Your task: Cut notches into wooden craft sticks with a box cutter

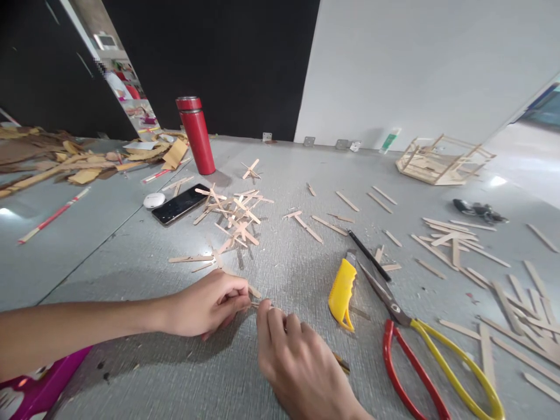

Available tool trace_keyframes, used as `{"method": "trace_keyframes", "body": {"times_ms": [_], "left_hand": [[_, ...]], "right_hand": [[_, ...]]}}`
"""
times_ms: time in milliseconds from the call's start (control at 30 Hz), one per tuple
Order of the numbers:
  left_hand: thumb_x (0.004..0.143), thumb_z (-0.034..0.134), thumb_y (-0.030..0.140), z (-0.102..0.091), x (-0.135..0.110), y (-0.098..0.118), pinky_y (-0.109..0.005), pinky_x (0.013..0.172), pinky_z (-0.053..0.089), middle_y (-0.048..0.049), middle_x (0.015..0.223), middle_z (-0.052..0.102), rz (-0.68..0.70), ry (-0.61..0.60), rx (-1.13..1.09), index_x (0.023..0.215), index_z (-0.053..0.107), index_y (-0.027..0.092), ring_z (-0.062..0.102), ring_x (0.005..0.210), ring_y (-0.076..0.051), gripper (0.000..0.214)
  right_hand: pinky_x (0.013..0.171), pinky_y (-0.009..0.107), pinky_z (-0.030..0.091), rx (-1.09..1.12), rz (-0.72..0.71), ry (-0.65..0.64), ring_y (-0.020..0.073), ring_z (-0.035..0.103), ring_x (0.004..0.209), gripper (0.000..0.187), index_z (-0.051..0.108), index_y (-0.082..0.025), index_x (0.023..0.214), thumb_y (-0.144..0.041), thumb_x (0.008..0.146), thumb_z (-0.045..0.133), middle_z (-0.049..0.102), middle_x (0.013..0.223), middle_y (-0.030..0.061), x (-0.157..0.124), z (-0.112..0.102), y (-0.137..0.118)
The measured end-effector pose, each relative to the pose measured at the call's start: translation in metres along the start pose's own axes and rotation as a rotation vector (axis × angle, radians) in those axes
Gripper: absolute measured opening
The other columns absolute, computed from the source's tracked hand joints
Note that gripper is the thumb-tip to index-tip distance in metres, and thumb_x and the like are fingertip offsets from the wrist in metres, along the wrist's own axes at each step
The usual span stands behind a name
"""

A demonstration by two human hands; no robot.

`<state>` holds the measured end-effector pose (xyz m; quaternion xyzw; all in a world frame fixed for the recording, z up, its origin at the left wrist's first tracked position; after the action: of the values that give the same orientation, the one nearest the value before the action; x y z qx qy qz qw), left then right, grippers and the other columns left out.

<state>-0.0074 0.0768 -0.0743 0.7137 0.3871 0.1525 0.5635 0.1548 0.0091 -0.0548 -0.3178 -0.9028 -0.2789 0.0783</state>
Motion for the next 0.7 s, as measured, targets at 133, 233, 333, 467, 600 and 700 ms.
{"method": "trace_keyframes", "body": {"times_ms": [133, 233, 333, 467, 600, 700], "left_hand": [[0.107, 0.046, 0.031, 0.0, 0.0004, -0.0007, -0.016, 0.032, 0.033, 0.0058, 0.055, 0.054, -0.004, -0.004, 0.004, 0.077, 0.052, 0.019, 0.05, 0.033, -0.007, 0.033], [0.106, 0.046, 0.032, 0.0001, 0.0007, -0.0013, -0.017, 0.032, 0.034, 0.0056, 0.055, 0.054, -0.012, -0.012, 0.0, 0.077, 0.052, 0.019, 0.05, 0.034, -0.007, 0.032], [0.106, 0.047, 0.033, 0.0002, 0.0008, -0.0009, -0.017, 0.032, 0.034, 0.0055, 0.056, 0.054, -0.018, -0.021, -0.007, 0.077, 0.051, 0.02, 0.05, 0.034, -0.007, 0.033], [0.106, 0.046, 0.033, -0.0001, 0.0004, 0.0, -0.017, 0.031, 0.033, 0.0051, 0.055, 0.054, -0.032, -0.036, -0.017, 0.078, 0.05, 0.02, 0.05, 0.034, -0.007, 0.031], [0.105, 0.046, 0.034, -0.001, 0.0002, -0.0001, -0.017, 0.03, 0.034, 0.0049, 0.055, 0.054, -0.038, -0.043, -0.022, 0.078, 0.05, 0.02, 0.049, 0.033, -0.007, 0.031], [0.105, 0.047, 0.034, -0.0011, 0.0005, -0.0008, -0.017, 0.03, 0.034, 0.0044, 0.058, 0.055, -0.046, -0.049, -0.027, 0.079, 0.051, 0.02, 0.051, 0.034, -0.008, 0.03]], "right_hand": [[0.041, 0.033, 0.056, -0.007, 0.014, -0.014, 0.0211, 0.067, 0.054, 0.06, 0.072, 0.005, 0.116, 0.004, 0.059, 0.054, 0.07, 0.075, 0.0084, -0.0019, 0.0001, -0.0001], [0.041, 0.034, 0.056, -0.002, 0.017, -0.028, 0.0216, 0.068, 0.055, 0.061, 0.071, 0.005, 0.117, 0.004, 0.059, 0.054, 0.071, 0.077, 0.0097, -0.0029, 0.0006, -0.0007], [0.04, 0.033, 0.055, -0.017, 0.031, -0.02, 0.021, 0.067, 0.053, 0.056, 0.072, 0.004, 0.114, 0.006, 0.062, 0.053, 0.069, 0.074, 0.0088, -0.0014, -0.0018, -0.0029], [0.039, 0.033, 0.055, -0.04, 0.067, -0.012, 0.0205, 0.066, 0.051, 0.048, 0.074, 0.003, 0.109, 0.006, 0.065, 0.053, 0.067, 0.07, 0.0067, 0.0017, -0.0049, -0.0045], [0.04, 0.033, 0.055, -0.045, 0.062, -0.032, 0.0202, 0.067, 0.051, 0.047, 0.073, 0.001, 0.108, 0.006, 0.066, 0.053, 0.067, 0.07, 0.0058, 0.0016, -0.0041, -0.004], [0.04, 0.033, 0.054, -0.049, 0.062, -0.029, 0.0202, 0.067, 0.051, 0.048, 0.073, 0.001, 0.109, 0.006, 0.066, 0.052, 0.066, 0.07, 0.0054, -0.0002, -0.0032, -0.0036]]}}
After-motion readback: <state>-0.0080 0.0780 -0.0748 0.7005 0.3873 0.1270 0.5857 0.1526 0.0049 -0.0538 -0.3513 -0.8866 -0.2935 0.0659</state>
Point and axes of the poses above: each hand's wrist, its own x-axis towards the middle knuckle, its own z-axis out of the palm, y = z × x, the point moved 4 cm from there along x, towards the middle knuckle
